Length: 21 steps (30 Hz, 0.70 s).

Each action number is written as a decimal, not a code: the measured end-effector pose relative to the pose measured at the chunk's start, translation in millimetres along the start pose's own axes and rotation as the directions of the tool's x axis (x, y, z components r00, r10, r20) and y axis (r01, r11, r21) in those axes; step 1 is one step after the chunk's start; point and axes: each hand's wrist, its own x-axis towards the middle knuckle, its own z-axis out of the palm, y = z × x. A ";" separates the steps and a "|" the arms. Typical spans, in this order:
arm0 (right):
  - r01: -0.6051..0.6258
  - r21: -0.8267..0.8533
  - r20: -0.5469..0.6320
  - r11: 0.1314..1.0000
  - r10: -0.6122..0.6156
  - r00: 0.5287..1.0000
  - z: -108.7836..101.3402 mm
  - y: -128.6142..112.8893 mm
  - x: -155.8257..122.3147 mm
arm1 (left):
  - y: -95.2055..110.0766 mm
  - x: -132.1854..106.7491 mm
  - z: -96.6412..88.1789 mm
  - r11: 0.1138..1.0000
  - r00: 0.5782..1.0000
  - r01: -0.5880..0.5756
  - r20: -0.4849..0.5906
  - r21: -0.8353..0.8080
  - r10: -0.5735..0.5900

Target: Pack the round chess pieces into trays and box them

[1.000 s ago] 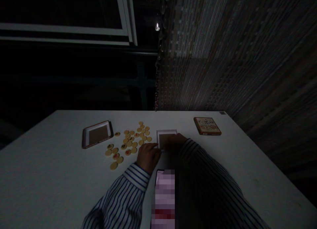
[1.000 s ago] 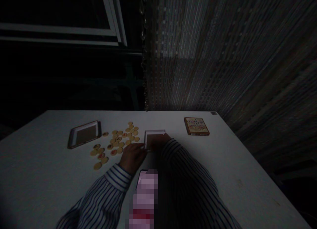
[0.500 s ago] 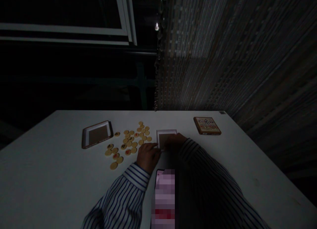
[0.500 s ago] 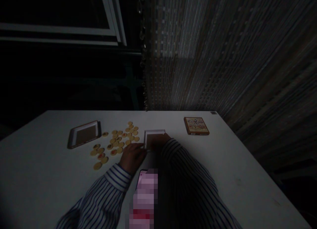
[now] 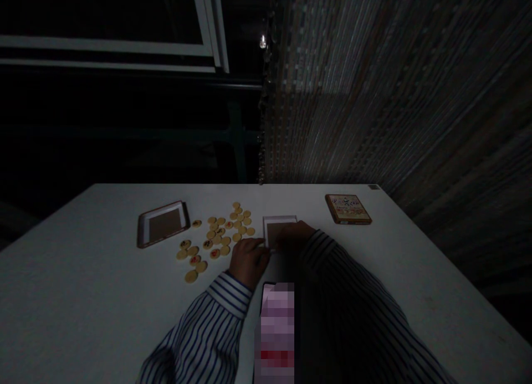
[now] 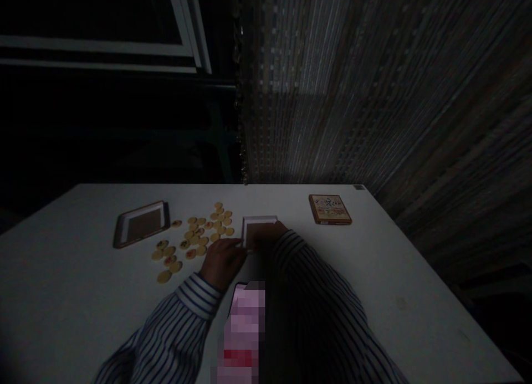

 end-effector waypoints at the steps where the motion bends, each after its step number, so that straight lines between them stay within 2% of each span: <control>1: 0.000 0.000 -0.007 1.000 0.000 1.000 0.0 1.3 0.1 | 0.0 0.0 0.0 1.000 1.000 -0.002 -0.002 -0.001 0.002; 5: -0.019 -0.009 -0.011 1.000 0.019 1.000 -4.0 9.4 -1.5 | 0.7 0.0 -0.8 1.000 1.000 -0.001 -0.004 -0.001 0.001; 8: -0.076 -0.001 -0.012 0.997 0.076 0.997 -9.6 17.3 -6.8 | 0.8 -0.1 -1.2 1.000 1.000 -0.005 -0.010 -0.005 0.005; 12: -0.277 0.056 -0.035 0.959 0.279 0.960 -12.7 27.8 -16.6 | 0.2 -0.5 -0.6 1.000 1.000 -0.015 -0.019 -0.009 0.015; 14: -0.340 0.065 -0.017 0.938 0.341 0.940 -11.2 32.2 -20.0 | 0.1 -0.8 -0.5 1.000 1.000 -0.012 -0.018 -0.009 0.012; 21: -0.363 0.076 0.034 0.929 0.361 0.932 -2.6 38.7 -18.1 | 0.0 -1.2 -0.7 1.000 1.000 -0.001 -0.020 -0.015 0.001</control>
